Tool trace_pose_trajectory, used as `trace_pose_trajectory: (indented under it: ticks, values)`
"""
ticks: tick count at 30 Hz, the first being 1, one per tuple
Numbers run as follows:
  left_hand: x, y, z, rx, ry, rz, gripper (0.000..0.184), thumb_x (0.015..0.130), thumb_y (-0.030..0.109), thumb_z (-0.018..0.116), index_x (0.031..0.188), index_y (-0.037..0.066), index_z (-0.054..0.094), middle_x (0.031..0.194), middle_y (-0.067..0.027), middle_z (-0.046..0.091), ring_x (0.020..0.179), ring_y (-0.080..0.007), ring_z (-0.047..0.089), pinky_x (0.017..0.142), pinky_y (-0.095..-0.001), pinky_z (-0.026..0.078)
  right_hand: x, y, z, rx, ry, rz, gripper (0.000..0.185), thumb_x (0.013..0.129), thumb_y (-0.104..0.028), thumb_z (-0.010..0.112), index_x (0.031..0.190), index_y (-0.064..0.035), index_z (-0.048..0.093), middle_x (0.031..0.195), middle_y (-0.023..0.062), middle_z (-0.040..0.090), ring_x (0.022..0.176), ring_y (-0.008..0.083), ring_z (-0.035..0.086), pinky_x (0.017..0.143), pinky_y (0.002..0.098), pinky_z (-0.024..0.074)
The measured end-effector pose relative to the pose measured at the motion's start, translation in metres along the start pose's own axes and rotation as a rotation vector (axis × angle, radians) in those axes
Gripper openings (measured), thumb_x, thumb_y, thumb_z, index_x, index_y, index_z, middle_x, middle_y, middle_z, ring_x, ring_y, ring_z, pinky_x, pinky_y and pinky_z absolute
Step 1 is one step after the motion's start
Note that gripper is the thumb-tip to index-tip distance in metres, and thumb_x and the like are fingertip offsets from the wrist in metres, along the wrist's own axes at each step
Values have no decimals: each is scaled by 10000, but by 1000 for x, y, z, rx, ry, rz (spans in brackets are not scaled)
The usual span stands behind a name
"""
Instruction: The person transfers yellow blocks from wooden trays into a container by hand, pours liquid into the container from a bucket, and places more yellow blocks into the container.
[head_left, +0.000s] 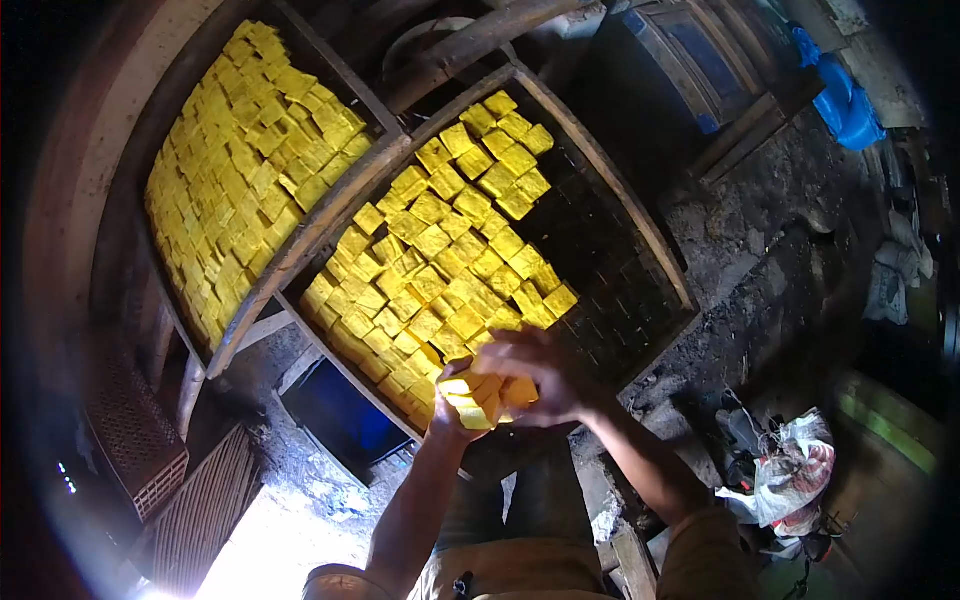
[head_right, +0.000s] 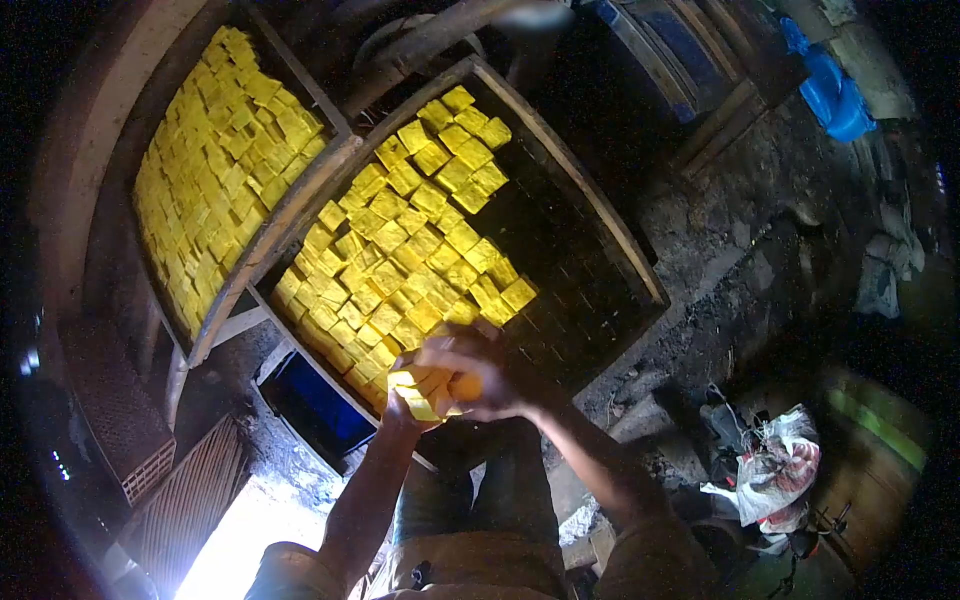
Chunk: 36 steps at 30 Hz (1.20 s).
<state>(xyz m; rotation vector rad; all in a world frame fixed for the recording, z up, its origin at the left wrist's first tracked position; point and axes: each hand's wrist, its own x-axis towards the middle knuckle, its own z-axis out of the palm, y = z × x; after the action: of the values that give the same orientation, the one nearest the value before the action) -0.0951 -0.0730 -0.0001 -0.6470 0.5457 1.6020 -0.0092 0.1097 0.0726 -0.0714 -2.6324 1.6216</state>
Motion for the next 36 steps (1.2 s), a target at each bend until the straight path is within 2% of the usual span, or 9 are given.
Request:
trace_pose_trajectory:
  ticks: [3,6,9,12,15,17,22,32,36]
  values:
    - [-18,1,20,1339,28,217,589,864,387,480,1288,-21,499,1198,-221,587,1083,-378,587,938,-510,477,-21,67,30,-46,602,360,468,835,-147,712,1266,-35,570,1266,172,591,1252,331,517,1058,436,400]
    - [-27,3,36,1282,71,222,612,844,362,490,1295,-52,488,1195,-228,591,1072,-373,593,940,-494,482,-23,130,78,-764,926,610,370,848,-57,678,1208,-40,594,1113,220,648,1040,327,640,899,404,514]
    - [-24,-15,39,823,298,233,296,737,243,581,956,56,513,905,-86,566,820,-263,586,757,-405,473,-26,111,78,-522,932,576,273,840,-10,672,1105,-25,608,1097,152,643,1023,318,631,851,396,524]
    - [-35,-6,15,876,270,250,380,778,276,549,1060,23,516,985,-122,583,874,-277,605,801,-420,491,-24,102,59,-127,1007,539,257,802,19,702,1024,-53,593,935,111,637,857,272,645,764,355,530]
    - [-49,1,11,950,174,216,585,852,347,489,1275,-56,504,1146,-199,615,1011,-334,624,902,-464,511,-12,112,51,393,963,591,318,801,-33,722,1079,-43,568,1060,140,612,986,284,622,790,360,535]
    - [-49,2,17,988,202,176,585,853,344,488,1275,-61,502,1135,-194,620,1013,-334,623,903,-461,511,14,104,37,-167,758,782,385,830,-64,688,1176,-3,529,1274,195,519,1199,329,533,932,422,494]
    - [-50,-2,-30,-433,-389,-35,582,858,348,495,1262,-71,510,1116,-178,632,991,-310,627,887,-452,512,21,121,79,-848,756,661,509,832,-26,626,1309,40,457,1332,234,469,1217,377,491,1065,476,352]
    - [-68,8,-43,-104,-70,97,570,827,332,514,1239,-62,527,1109,-193,633,978,-340,621,889,-472,503,27,124,31,385,784,503,417,807,-18,619,1219,-10,559,1203,199,585,1115,286,590,962,392,470]
    - [-73,8,-44,-24,-58,125,565,814,325,522,1230,-58,534,1106,-200,634,973,-352,619,890,-481,499,57,130,51,-571,664,711,477,822,-69,620,1282,-1,513,1354,282,454,1266,380,466,1045,470,392]
